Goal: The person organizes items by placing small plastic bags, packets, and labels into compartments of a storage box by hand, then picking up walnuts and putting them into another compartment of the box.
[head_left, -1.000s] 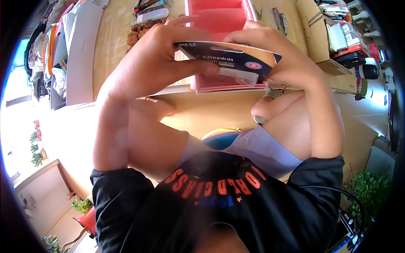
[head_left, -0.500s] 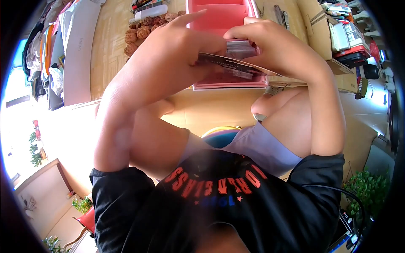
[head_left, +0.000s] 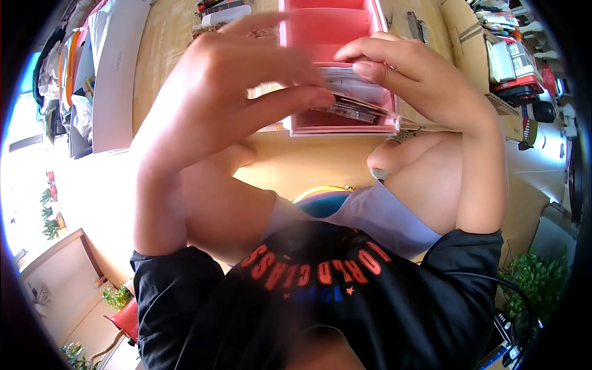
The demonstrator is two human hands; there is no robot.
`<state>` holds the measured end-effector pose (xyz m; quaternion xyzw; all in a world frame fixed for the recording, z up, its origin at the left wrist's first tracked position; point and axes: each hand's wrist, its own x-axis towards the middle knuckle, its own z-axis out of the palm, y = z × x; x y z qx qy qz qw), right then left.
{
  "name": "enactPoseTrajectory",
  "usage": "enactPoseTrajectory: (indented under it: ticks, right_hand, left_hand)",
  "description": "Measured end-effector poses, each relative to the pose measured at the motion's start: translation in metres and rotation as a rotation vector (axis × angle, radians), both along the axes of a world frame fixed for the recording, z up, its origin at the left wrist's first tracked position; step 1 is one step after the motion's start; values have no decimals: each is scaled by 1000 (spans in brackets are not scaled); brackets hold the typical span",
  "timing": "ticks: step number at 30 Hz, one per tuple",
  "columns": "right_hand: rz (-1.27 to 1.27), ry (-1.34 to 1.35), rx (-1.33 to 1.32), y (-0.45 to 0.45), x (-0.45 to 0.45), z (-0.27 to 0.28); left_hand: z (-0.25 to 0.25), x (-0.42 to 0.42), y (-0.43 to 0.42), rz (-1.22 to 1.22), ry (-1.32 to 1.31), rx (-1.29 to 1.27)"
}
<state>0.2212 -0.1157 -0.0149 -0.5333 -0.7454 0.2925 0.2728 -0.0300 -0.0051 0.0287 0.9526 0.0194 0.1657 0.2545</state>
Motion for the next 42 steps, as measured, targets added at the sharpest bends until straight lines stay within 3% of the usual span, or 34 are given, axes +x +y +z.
enactPoseTrajectory:
  ticks: [2, 7, 10, 13, 16, 17, 18, 21, 23, 26, 29, 31, 37, 40, 42]
  right_hand:
    - [11, -57, 29, 1, -2, -1]
    - [-18, -100, 21, -1, -5, 0]
    - [-45, -106, 21, -2, -6, 0]
    - [-76, -149, 41, -5, -10, 1]
    - [-118, -201, 88, -9, -15, 8]
    - [-160, -159, 82, -12, -20, 9]
    - [-202, -114, 75, -17, -25, 12]
    - [-49, -165, -5, -26, -35, 27]
    - [57, -252, 38, -25, -32, 26]
    - [-11, -105, -89, -26, -37, 27]
    - [-6, -116, -28, -23, -40, 27]
    - [3, -111, -18, -18, -37, 30]
    - [-217, 288, -134, 4, -26, 27]
    - [-209, 163, -197, 7, -25, 23]
    - [-251, 194, -92, 5, -32, 21]
  left_hand:
    - [-14, -5, 3, 10, -84, -73]
    - [-9, -8, 0, -21, 43, 31]
    - [-9, -4, 1, -6, -31, 135]
    - [-7, -2, 10, -91, 25, 57]
    - [-22, -9, 16, 276, 98, -456]
    - [-26, -13, 23, 321, -61, -547]
    - [-32, -14, 39, 299, -218, -383]
    - [-34, -18, 51, 572, -262, -366]
    - [-28, -27, 53, 730, -107, -253]
    - [-10, -33, 56, 898, 163, -262]
    - [-6, -43, 50, 881, 42, 29]
    - [-37, -75, 104, 807, 133, -30]
    - [-18, -76, 77, 886, 254, -69]
    - [-10, -77, 74, 835, 147, -75]
    - [-11, -75, 76, 869, 61, -144]
